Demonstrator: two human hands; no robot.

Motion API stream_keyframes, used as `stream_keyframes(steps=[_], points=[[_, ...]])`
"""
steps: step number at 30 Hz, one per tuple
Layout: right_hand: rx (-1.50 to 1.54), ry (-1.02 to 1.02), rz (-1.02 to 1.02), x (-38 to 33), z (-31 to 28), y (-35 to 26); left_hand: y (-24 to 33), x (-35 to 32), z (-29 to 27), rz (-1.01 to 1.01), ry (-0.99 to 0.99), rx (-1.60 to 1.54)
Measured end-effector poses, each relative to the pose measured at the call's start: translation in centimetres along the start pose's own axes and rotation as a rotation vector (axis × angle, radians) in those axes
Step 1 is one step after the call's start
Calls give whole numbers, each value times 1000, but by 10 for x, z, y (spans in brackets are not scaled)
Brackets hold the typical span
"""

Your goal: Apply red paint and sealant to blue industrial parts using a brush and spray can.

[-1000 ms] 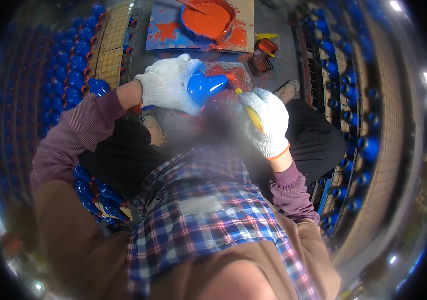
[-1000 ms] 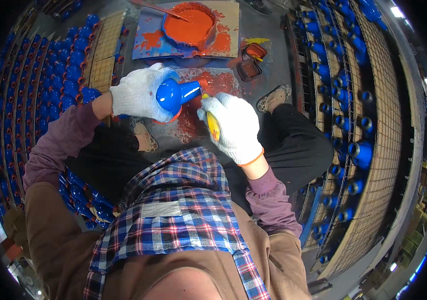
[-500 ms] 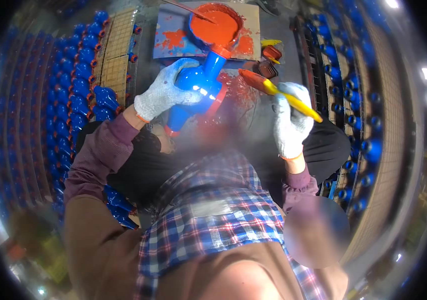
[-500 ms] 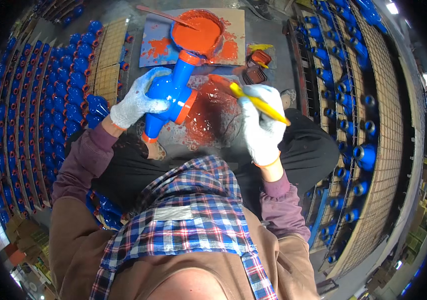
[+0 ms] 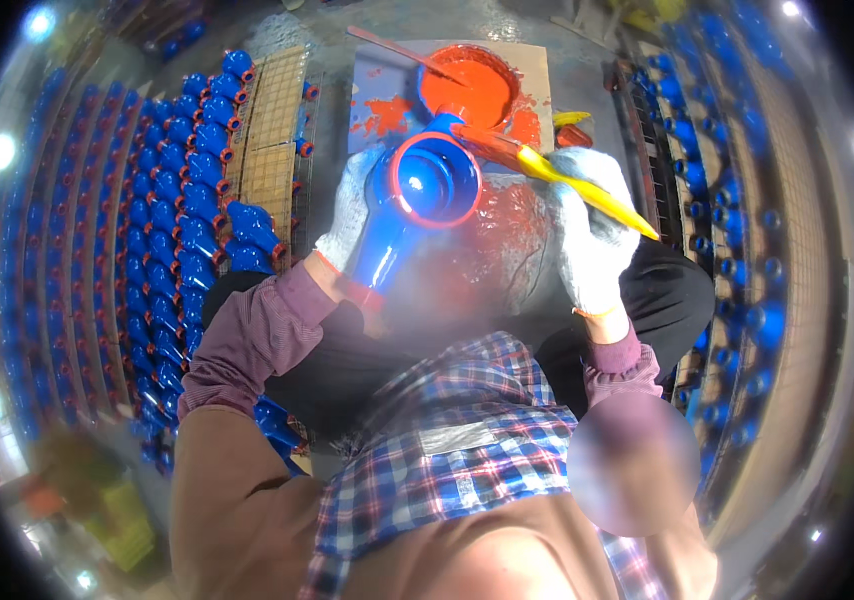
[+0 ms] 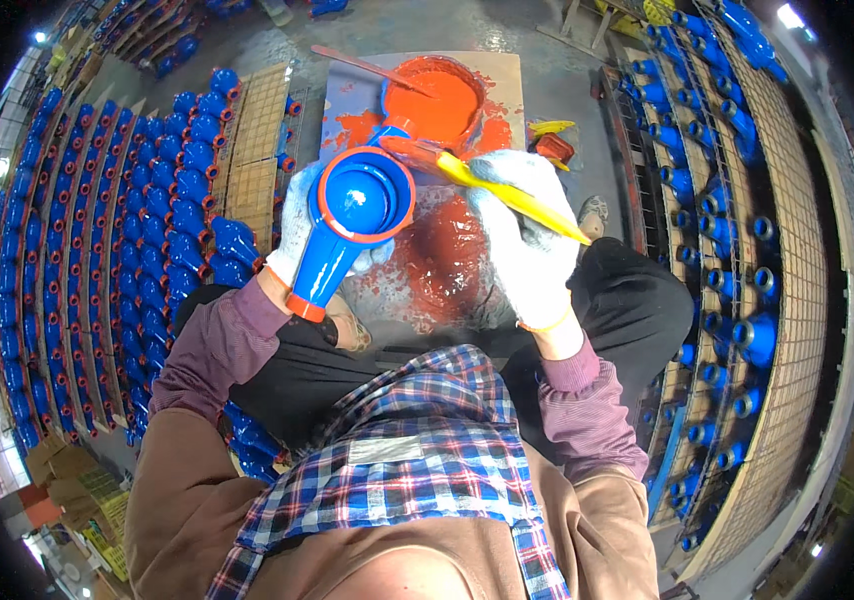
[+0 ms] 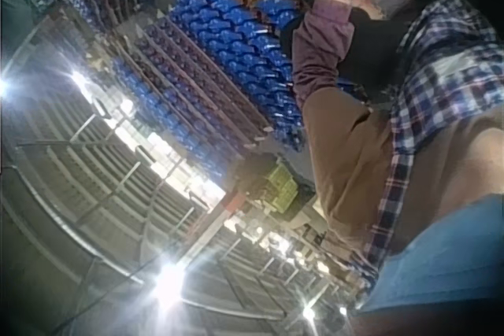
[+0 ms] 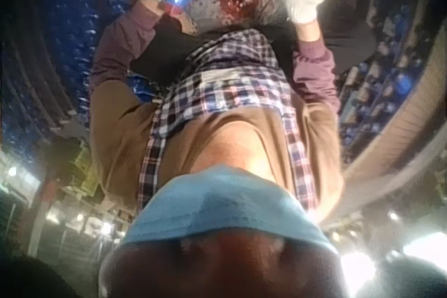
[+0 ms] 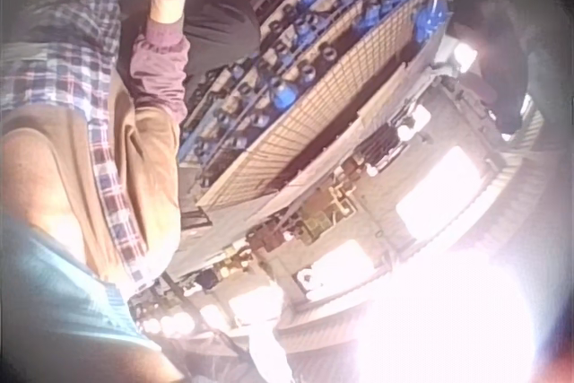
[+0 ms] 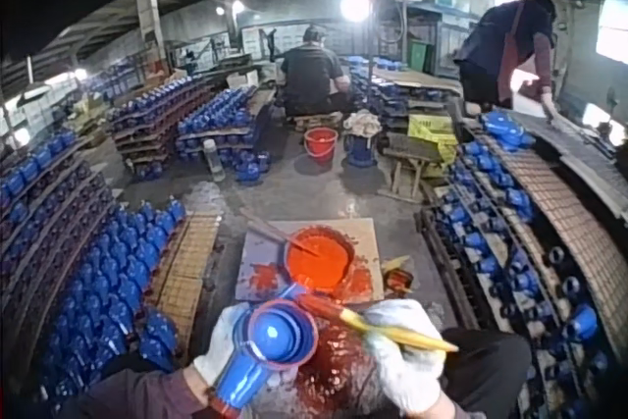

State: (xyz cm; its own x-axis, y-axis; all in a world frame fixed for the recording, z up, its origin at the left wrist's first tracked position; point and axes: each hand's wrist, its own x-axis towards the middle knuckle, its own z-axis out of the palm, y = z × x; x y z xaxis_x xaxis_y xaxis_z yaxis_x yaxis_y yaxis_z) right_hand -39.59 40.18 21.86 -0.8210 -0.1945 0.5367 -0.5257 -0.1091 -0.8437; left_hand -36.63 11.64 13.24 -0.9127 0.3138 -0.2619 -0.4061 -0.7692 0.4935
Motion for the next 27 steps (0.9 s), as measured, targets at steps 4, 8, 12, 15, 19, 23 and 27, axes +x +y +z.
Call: stream_keyframes(steps=[4,8,12,15,19,23,27], points=[[-42,40,66,-14,9,2,-1,-10,42,55,92,16],[-90,38,35,-14,9,-5,10,-5,56,149,81,-205],[-165,-5,-9,16,-2,-11,25,6,55,379,214,-249],[-315,-126,-140,46,-10,-18,57,-4,56,392,189,-142],[-518,-294,-284,78,-18,-20,111,-29,53,553,311,64],[-537,-326,-252,92,-13,-1,145,-59,23,772,347,262],[-556,-260,-151,89,-7,20,139,-59,-40,776,535,253]])
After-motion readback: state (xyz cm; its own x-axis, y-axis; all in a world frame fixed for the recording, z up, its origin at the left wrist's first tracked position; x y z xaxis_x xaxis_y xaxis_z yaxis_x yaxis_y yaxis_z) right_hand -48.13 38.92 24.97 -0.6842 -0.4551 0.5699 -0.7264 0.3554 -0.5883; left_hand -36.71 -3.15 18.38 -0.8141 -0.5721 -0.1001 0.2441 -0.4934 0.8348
